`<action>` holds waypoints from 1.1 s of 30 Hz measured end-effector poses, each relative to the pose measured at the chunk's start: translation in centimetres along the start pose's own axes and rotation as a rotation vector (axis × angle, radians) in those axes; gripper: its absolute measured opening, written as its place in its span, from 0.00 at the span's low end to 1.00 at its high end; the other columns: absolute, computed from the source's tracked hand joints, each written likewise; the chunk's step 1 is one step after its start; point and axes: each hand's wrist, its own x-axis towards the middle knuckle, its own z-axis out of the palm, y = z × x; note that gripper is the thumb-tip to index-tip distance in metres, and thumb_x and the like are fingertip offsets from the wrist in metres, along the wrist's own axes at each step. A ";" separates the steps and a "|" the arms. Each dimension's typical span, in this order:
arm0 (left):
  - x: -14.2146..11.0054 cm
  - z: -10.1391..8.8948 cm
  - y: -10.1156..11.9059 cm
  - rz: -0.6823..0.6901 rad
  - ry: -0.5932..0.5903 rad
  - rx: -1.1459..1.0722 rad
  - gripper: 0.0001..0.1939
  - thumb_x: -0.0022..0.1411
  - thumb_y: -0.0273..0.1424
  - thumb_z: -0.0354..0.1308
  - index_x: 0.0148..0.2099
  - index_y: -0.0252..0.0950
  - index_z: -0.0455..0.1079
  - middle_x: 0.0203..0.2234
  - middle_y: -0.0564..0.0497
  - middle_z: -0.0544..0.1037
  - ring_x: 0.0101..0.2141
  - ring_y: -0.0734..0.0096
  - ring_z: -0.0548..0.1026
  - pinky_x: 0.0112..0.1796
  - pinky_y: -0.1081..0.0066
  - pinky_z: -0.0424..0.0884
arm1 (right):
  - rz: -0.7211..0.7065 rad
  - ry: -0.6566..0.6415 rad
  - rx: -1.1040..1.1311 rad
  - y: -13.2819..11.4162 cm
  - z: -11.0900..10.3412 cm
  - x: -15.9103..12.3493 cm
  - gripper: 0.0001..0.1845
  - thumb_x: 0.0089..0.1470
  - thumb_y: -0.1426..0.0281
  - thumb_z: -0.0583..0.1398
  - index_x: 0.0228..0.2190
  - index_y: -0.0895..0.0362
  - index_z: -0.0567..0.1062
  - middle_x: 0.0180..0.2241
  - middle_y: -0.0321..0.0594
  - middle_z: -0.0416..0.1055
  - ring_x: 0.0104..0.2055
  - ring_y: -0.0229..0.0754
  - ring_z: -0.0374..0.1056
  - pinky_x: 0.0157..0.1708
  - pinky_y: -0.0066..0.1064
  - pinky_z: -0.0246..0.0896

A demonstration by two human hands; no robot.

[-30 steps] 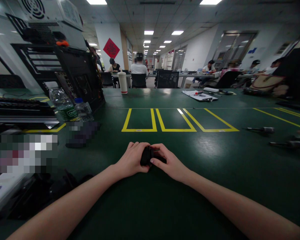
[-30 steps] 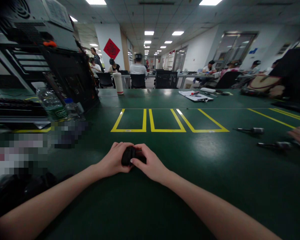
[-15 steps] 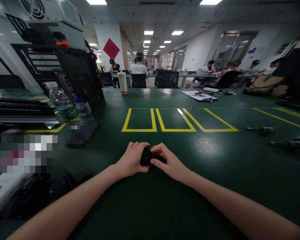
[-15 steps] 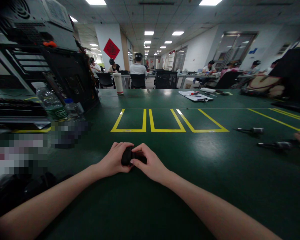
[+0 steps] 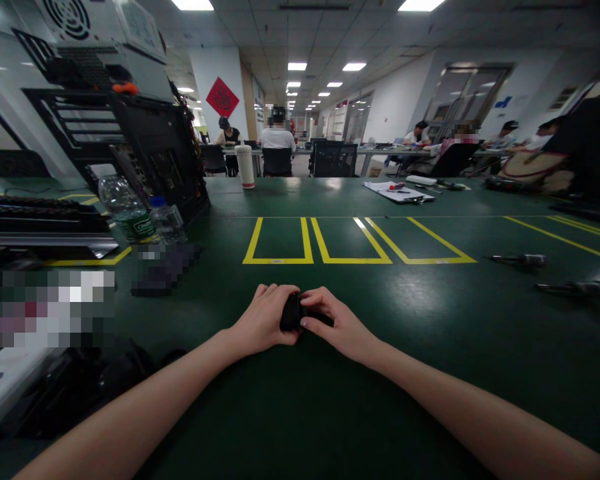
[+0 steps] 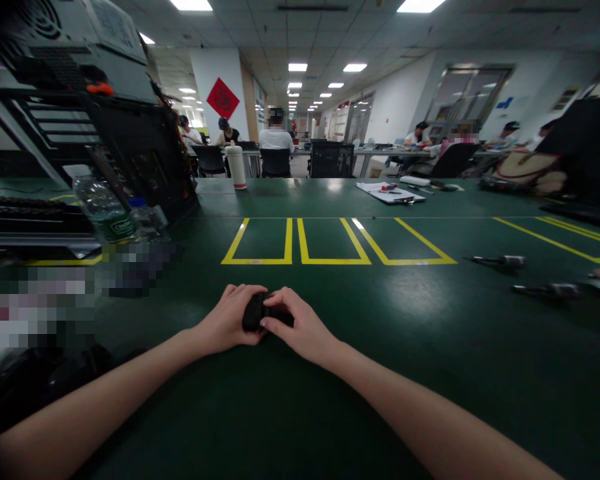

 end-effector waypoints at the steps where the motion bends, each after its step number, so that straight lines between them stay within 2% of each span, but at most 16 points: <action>1: 0.0 -0.2 0.1 0.000 -0.007 -0.003 0.28 0.48 0.34 0.59 0.51 0.36 0.54 0.43 0.47 0.67 0.41 0.61 0.66 0.41 0.62 0.59 | 0.005 0.001 0.009 0.0 0.0 0.0 0.11 0.50 0.73 0.57 0.38 0.53 0.64 0.42 0.37 0.61 0.45 0.39 0.62 0.47 0.38 0.61; 8: 0.0 -0.5 0.5 -0.006 -0.014 -0.016 0.27 0.49 0.34 0.59 0.51 0.36 0.54 0.43 0.47 0.68 0.41 0.60 0.66 0.41 0.62 0.59 | 0.063 -0.037 0.061 -0.4 0.0 0.1 0.18 0.51 0.73 0.56 0.44 0.53 0.60 0.44 0.39 0.61 0.48 0.41 0.61 0.49 0.42 0.59; 13: 0.0 -0.2 0.2 -0.011 -0.002 -0.003 0.29 0.47 0.33 0.60 0.51 0.36 0.54 0.42 0.46 0.68 0.41 0.59 0.66 0.41 0.62 0.59 | 0.010 -0.038 0.006 -0.8 -0.2 -0.1 0.17 0.49 0.74 0.58 0.42 0.53 0.61 0.43 0.37 0.60 0.47 0.41 0.61 0.49 0.41 0.59; 18: 0.0 0.0 0.0 -0.006 0.010 -0.004 0.29 0.47 0.34 0.60 0.51 0.37 0.54 0.43 0.47 0.68 0.41 0.60 0.67 0.41 0.62 0.59 | 0.000 -0.026 0.021 -0.4 -0.1 0.0 0.12 0.51 0.73 0.56 0.39 0.52 0.63 0.42 0.37 0.61 0.46 0.40 0.62 0.48 0.41 0.60; 26: 0.1 -0.1 0.2 -0.005 0.010 0.007 0.28 0.47 0.33 0.60 0.50 0.36 0.55 0.42 0.47 0.68 0.40 0.60 0.67 0.41 0.62 0.59 | 0.057 -0.045 0.059 -0.4 0.0 0.1 0.17 0.51 0.73 0.55 0.44 0.54 0.60 0.44 0.39 0.61 0.48 0.41 0.61 0.50 0.43 0.58; 30: 0.1 -0.2 0.2 -0.015 -0.005 0.007 0.29 0.47 0.33 0.61 0.51 0.36 0.54 0.42 0.47 0.68 0.41 0.59 0.66 0.41 0.62 0.59 | 0.018 -0.049 0.006 -0.7 -0.3 -0.1 0.18 0.49 0.74 0.58 0.42 0.53 0.61 0.44 0.38 0.60 0.47 0.42 0.61 0.49 0.43 0.58; 33: 0.1 -0.4 0.3 -0.021 -0.016 0.000 0.29 0.47 0.34 0.60 0.51 0.36 0.54 0.42 0.46 0.68 0.41 0.59 0.67 0.41 0.61 0.59 | 0.000 -0.029 -0.011 -0.5 -0.2 -0.1 0.14 0.49 0.73 0.58 0.40 0.53 0.63 0.43 0.38 0.60 0.46 0.41 0.61 0.47 0.42 0.61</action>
